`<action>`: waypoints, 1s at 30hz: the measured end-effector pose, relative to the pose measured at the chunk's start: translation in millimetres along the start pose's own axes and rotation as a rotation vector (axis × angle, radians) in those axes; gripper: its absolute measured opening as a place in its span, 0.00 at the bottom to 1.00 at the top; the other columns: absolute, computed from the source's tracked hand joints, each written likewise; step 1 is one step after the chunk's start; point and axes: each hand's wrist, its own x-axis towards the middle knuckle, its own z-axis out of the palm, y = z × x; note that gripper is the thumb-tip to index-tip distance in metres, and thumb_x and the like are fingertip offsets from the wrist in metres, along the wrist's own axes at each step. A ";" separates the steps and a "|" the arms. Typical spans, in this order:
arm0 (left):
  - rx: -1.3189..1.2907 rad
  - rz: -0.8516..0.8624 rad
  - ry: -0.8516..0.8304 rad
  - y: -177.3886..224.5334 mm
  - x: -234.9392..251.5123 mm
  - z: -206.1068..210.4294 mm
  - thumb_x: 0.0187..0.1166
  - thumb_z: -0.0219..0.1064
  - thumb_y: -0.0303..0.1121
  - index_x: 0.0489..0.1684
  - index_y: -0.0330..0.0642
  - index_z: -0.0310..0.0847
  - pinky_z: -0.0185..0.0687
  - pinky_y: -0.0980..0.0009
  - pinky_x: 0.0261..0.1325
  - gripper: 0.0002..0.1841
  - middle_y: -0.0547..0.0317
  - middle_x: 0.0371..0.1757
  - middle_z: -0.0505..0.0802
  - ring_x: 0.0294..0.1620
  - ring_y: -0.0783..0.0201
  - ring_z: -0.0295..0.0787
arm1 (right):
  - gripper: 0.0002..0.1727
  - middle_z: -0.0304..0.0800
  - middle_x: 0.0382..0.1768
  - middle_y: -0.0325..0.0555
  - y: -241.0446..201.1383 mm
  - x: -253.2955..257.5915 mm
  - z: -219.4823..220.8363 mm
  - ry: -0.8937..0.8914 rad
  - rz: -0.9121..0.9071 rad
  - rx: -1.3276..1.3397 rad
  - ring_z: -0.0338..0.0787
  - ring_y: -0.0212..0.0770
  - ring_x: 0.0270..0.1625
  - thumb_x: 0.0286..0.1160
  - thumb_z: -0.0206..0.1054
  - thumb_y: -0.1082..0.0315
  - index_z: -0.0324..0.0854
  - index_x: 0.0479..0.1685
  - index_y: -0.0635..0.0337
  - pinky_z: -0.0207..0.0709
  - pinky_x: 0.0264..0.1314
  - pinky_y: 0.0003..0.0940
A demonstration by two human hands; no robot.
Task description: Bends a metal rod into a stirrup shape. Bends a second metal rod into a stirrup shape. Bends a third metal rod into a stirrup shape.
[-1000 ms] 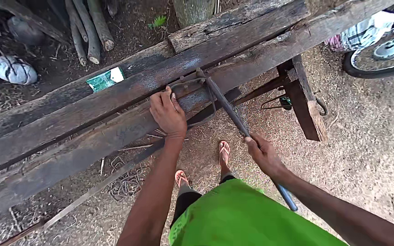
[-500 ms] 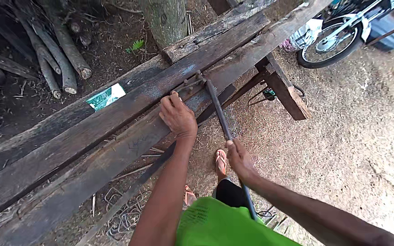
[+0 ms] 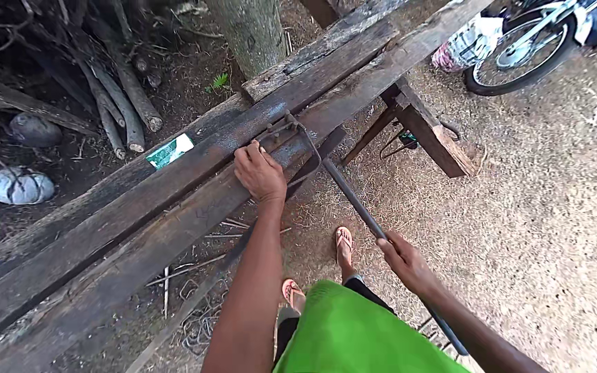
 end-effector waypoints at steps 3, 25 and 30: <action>0.007 -0.010 0.026 2.0 0.1 0.8 0.89 0.52 0.38 0.65 0.43 0.84 0.78 0.48 0.64 0.18 0.43 0.62 0.87 0.64 0.44 0.85 | 0.28 0.77 0.22 0.38 17.2 -15.9 0.2 0.028 0.020 -0.018 0.78 0.36 0.21 0.90 0.48 0.41 0.81 0.64 0.54 0.77 0.28 0.39; 0.036 0.002 0.068 -3.8 -7.6 6.8 0.89 0.56 0.43 0.71 0.50 0.84 0.83 0.46 0.61 0.19 0.45 0.66 0.86 0.62 0.45 0.87 | 0.29 0.82 0.30 0.47 -40.8 73.4 -32.0 -0.093 -0.195 -0.055 0.85 0.46 0.32 0.93 0.43 0.43 0.79 0.64 0.56 0.80 0.41 0.50; -0.074 -0.052 0.014 -4.1 -3.5 -0.2 0.84 0.63 0.44 0.68 0.47 0.84 0.83 0.43 0.57 0.19 0.43 0.64 0.86 0.55 0.44 0.88 | 0.29 0.79 0.30 0.45 -43.4 87.7 -25.8 -0.178 -0.135 0.046 0.83 0.44 0.30 0.94 0.43 0.42 0.78 0.65 0.55 0.80 0.39 0.48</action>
